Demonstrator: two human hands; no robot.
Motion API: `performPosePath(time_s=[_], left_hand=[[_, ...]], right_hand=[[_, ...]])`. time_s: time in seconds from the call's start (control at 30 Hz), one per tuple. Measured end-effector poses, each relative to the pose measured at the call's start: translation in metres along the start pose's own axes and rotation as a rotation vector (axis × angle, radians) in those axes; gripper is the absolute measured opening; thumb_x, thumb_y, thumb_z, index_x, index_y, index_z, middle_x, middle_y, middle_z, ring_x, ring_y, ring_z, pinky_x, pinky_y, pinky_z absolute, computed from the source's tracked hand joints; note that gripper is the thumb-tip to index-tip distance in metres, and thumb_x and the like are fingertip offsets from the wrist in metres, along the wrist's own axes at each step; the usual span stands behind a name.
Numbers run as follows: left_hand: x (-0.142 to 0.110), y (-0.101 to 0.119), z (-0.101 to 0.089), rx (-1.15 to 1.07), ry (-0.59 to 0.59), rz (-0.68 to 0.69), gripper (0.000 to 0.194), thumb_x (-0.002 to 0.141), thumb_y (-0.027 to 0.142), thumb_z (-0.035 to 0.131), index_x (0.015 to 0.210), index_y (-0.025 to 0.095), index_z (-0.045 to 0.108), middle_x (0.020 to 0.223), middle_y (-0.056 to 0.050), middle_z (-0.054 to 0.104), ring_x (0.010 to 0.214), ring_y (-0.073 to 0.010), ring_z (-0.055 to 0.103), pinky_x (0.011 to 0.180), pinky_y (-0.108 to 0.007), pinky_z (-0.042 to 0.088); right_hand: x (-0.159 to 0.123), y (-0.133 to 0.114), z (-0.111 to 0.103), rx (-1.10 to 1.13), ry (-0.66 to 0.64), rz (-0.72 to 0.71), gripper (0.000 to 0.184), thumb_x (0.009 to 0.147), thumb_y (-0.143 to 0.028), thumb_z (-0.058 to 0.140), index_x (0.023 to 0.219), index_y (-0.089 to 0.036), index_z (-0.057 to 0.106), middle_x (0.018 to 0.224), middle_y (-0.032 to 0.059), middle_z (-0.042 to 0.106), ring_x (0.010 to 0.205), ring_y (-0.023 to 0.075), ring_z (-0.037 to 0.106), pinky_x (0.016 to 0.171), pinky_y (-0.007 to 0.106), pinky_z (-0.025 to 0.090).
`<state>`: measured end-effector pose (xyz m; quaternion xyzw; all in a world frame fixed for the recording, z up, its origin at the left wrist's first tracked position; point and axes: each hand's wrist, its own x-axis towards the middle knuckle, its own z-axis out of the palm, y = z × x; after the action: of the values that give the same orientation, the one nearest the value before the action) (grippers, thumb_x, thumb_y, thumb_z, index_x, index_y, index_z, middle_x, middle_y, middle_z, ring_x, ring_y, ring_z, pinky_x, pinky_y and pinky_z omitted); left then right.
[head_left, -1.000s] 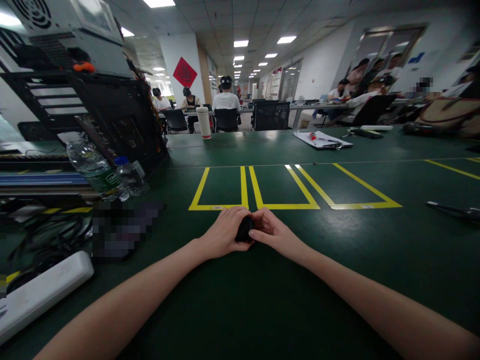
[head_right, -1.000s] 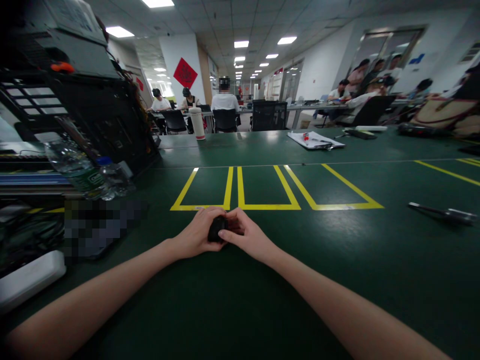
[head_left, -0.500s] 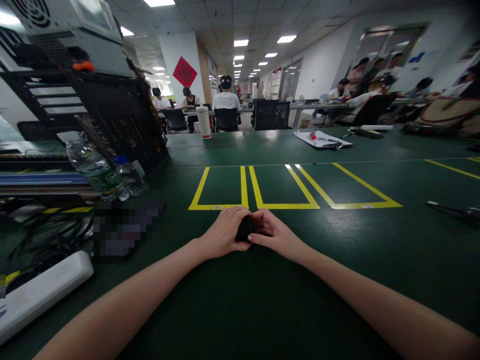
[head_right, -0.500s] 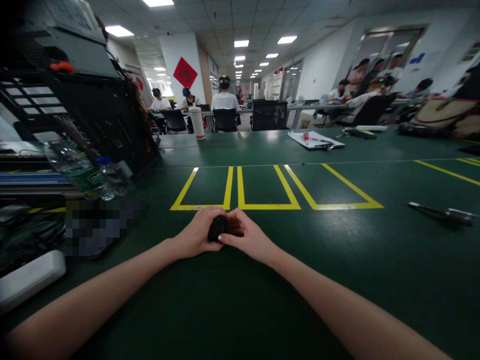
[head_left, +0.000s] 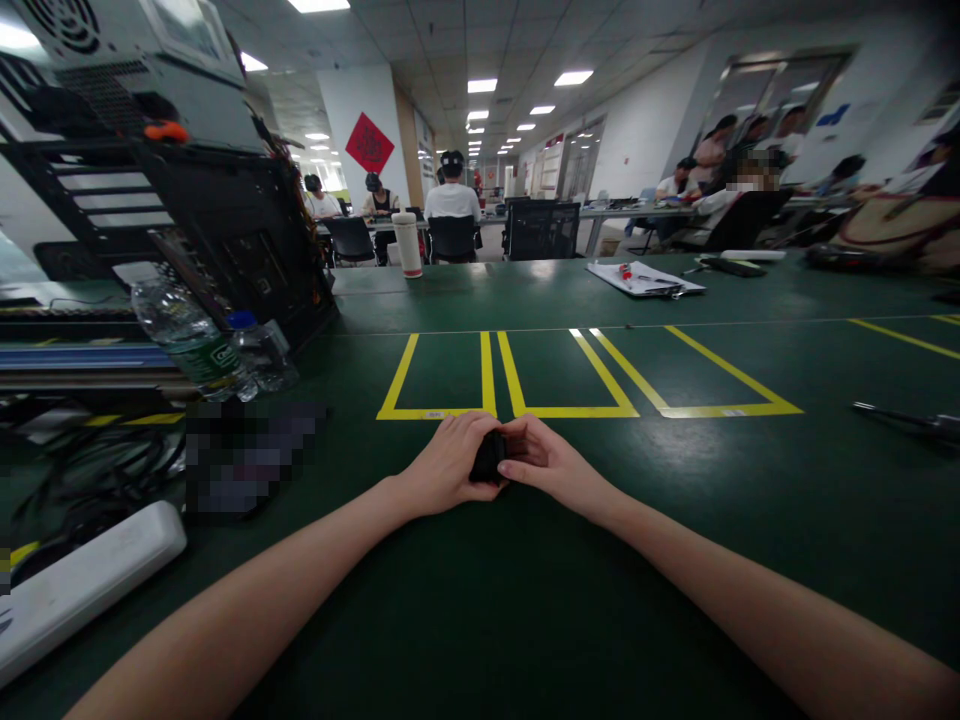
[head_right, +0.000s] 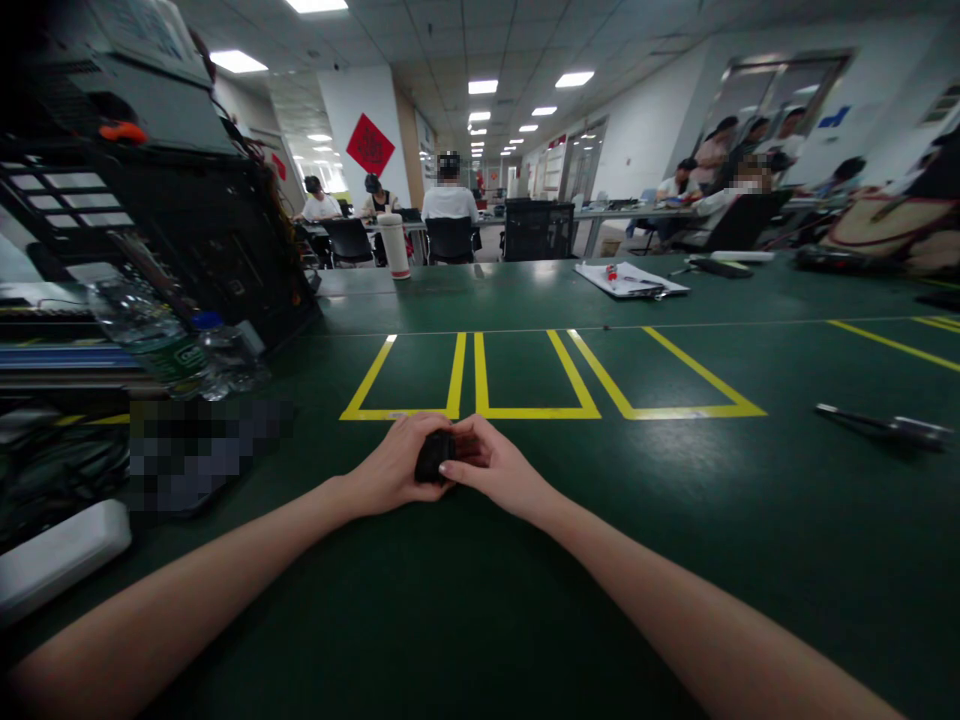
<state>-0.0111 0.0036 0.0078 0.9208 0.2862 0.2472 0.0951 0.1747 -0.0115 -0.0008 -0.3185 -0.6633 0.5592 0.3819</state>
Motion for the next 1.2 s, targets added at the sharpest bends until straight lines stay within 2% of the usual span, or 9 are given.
performPosePath(time_s=[0.13,0.3,0.53,0.67,0.77,0.9,1.03,1.2], left_hand=[[0.0001,0.0,0.0,0.001,-0.006,0.004,0.06,0.067,0.026,0.064,0.115,0.018,0.03,0.113,-0.01,0.044,0.107,-0.0247,0.042,0.092,-0.042,0.032],[0.0006,-0.0008,0.001,0.005,-0.002,0.005,0.058,0.068,0.027,0.063,0.115,0.018,0.03,0.113,-0.01,0.045,0.108,-0.0249,0.042,0.092,-0.042,0.033],[0.0007,0.0,-0.0003,0.007,-0.001,0.003,0.059,0.069,0.029,0.063,0.116,0.018,0.029,0.113,-0.009,0.044,0.107,-0.0237,0.041,0.093,-0.041,0.032],[0.0009,-0.0007,0.0,0.016,-0.01,0.003,0.059,0.068,0.028,0.064,0.115,0.017,0.03,0.113,-0.01,0.044,0.106,-0.0232,0.042,0.092,-0.039,0.033],[0.0007,-0.0015,0.0012,0.015,-0.001,0.006,0.06,0.067,0.026,0.064,0.115,0.018,0.03,0.112,-0.01,0.044,0.106,-0.0239,0.041,0.092,-0.04,0.033],[0.0003,-0.0012,0.0015,0.009,0.001,0.005,0.059,0.067,0.026,0.064,0.115,0.018,0.03,0.112,-0.01,0.044,0.106,-0.0242,0.042,0.092,-0.041,0.033],[0.0003,-0.0003,0.0004,0.002,0.001,0.005,0.058,0.068,0.027,0.063,0.115,0.018,0.031,0.113,-0.009,0.044,0.106,-0.0235,0.042,0.092,-0.04,0.033],[0.0006,-0.0008,0.0012,0.004,0.004,0.0,0.06,0.068,0.027,0.063,0.116,0.018,0.029,0.113,-0.009,0.044,0.107,-0.0238,0.042,0.093,-0.041,0.032]], right_hand=[[0.0001,0.0018,0.0001,0.017,-0.018,-0.028,0.031,0.072,-0.017,0.062,0.098,-0.022,0.045,0.101,0.0015,0.05,0.097,0.0161,0.052,0.089,0.037,0.042],[0.0018,0.0059,0.0,0.015,0.02,-0.042,0.021,0.077,-0.023,0.056,0.095,-0.021,0.047,0.096,0.0018,0.052,0.094,0.0165,0.053,0.083,0.036,0.045],[0.002,0.0039,-0.0013,-0.079,0.052,0.058,0.025,0.077,-0.027,0.055,0.1,-0.021,0.047,0.101,0.0032,0.052,0.097,0.0183,0.052,0.086,0.039,0.043],[0.0013,0.0035,-0.0019,-0.008,-0.006,0.009,0.023,0.076,-0.021,0.057,0.096,-0.021,0.047,0.1,0.002,0.051,0.097,0.0178,0.052,0.085,0.038,0.044],[0.0003,0.0048,-0.0017,0.018,-0.027,-0.025,0.03,0.073,-0.016,0.061,0.097,-0.022,0.044,0.101,0.0013,0.05,0.099,0.0172,0.052,0.087,0.038,0.043],[-0.0001,0.0054,-0.0013,0.016,-0.013,-0.03,0.028,0.073,-0.019,0.061,0.095,-0.022,0.045,0.099,0.0012,0.051,0.097,0.0172,0.053,0.086,0.037,0.044],[0.0011,0.0036,-0.0009,0.022,0.004,-0.014,0.021,0.077,-0.022,0.056,0.095,-0.022,0.046,0.098,0.0012,0.051,0.095,0.0174,0.054,0.081,0.037,0.046],[0.0019,0.0019,0.0001,-0.043,0.036,0.041,0.027,0.076,-0.023,0.057,0.101,-0.022,0.045,0.103,0.0035,0.051,0.099,0.0181,0.051,0.087,0.039,0.042]])
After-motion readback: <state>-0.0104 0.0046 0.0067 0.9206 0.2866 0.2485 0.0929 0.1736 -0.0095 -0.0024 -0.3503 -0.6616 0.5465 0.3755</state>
